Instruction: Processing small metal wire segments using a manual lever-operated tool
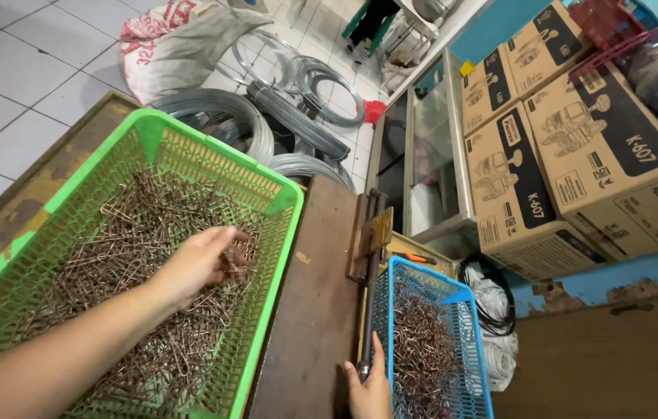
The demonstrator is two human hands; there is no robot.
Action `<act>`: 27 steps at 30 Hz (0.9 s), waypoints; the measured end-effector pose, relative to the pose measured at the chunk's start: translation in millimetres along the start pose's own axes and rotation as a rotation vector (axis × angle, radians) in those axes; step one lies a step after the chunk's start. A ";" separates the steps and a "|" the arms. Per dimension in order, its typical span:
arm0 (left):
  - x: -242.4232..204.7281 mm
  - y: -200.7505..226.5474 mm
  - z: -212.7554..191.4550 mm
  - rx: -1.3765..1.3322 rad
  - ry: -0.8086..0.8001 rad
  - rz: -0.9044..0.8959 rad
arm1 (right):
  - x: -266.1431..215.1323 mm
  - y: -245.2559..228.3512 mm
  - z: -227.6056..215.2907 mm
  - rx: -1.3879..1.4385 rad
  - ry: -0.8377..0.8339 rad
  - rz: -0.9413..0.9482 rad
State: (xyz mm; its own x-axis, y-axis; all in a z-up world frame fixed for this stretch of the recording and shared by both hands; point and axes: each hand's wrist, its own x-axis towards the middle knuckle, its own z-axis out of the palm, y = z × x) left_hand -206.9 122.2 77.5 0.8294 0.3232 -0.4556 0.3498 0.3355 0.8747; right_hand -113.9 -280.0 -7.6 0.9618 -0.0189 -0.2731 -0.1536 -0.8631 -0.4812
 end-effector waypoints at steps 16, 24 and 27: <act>9.4 -3.5 -8.4 -0.024 0.099 -0.143 | -21.5 -31.5 -13.9 0.062 -0.079 0.034; 11.6 -1.7 -10.0 -0.249 0.013 -0.166 | -17.9 -24.3 -12.1 0.048 -0.075 0.010; 10.1 -5.8 -9.0 -0.127 0.025 -0.183 | -15.8 -18.6 -8.3 0.070 -0.067 0.011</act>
State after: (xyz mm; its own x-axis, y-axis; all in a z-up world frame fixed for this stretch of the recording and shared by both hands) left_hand -204.4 131.5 66.3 0.7456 0.2686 -0.6099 0.4341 0.4986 0.7503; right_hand -124.4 -267.9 12.6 0.9431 0.0075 -0.3323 -0.1818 -0.8253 -0.5346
